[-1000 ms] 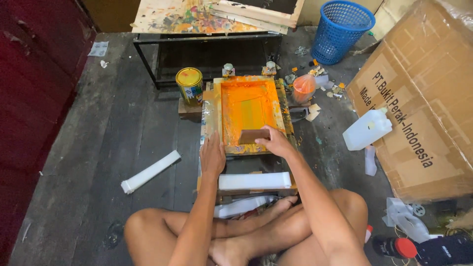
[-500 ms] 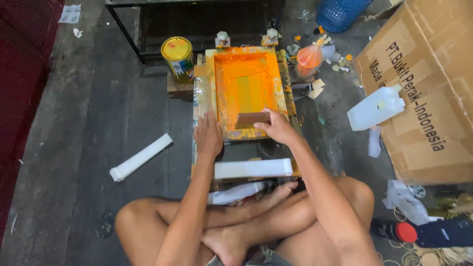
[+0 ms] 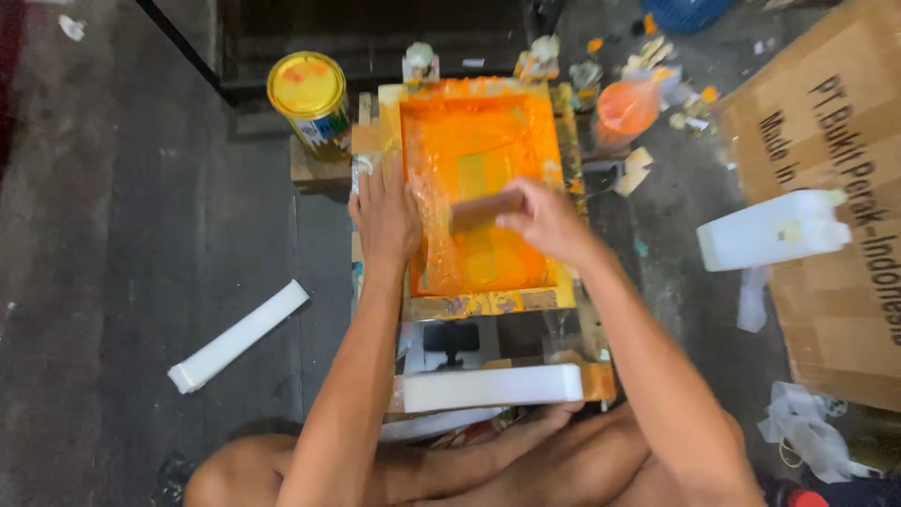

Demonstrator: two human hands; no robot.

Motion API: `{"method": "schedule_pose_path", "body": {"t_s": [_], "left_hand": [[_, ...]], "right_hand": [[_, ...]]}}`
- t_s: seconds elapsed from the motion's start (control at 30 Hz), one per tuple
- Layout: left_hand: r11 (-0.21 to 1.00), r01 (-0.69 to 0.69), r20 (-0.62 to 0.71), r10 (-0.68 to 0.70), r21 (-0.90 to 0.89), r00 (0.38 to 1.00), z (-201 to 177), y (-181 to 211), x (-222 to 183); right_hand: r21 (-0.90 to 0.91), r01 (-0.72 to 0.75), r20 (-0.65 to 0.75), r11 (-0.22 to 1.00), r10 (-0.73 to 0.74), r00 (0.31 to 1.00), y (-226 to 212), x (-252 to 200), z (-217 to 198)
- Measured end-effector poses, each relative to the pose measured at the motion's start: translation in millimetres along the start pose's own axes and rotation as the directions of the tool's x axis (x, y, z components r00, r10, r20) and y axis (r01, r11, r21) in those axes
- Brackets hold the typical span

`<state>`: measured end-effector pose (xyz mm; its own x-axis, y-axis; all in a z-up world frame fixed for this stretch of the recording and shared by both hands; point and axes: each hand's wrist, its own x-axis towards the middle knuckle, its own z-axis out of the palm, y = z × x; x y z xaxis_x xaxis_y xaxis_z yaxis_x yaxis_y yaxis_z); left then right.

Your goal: Manually screen printing orange ink onto white labels using a squeegee and a screen frame while sitting on the floor.

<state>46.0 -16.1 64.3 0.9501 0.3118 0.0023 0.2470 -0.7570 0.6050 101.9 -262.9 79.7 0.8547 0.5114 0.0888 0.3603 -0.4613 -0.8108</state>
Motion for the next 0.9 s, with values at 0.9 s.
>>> {"method": "schedule_pose_path", "body": {"t_s": [0.9], "left_hand": [[0.988, 0.042, 0.011, -0.044, 0.147, 0.999, 3, -2, -32]], "right_hand": [[-0.115, -0.118, 0.174, 0.986, 0.137, 0.975, -55, -64, 3]]}}
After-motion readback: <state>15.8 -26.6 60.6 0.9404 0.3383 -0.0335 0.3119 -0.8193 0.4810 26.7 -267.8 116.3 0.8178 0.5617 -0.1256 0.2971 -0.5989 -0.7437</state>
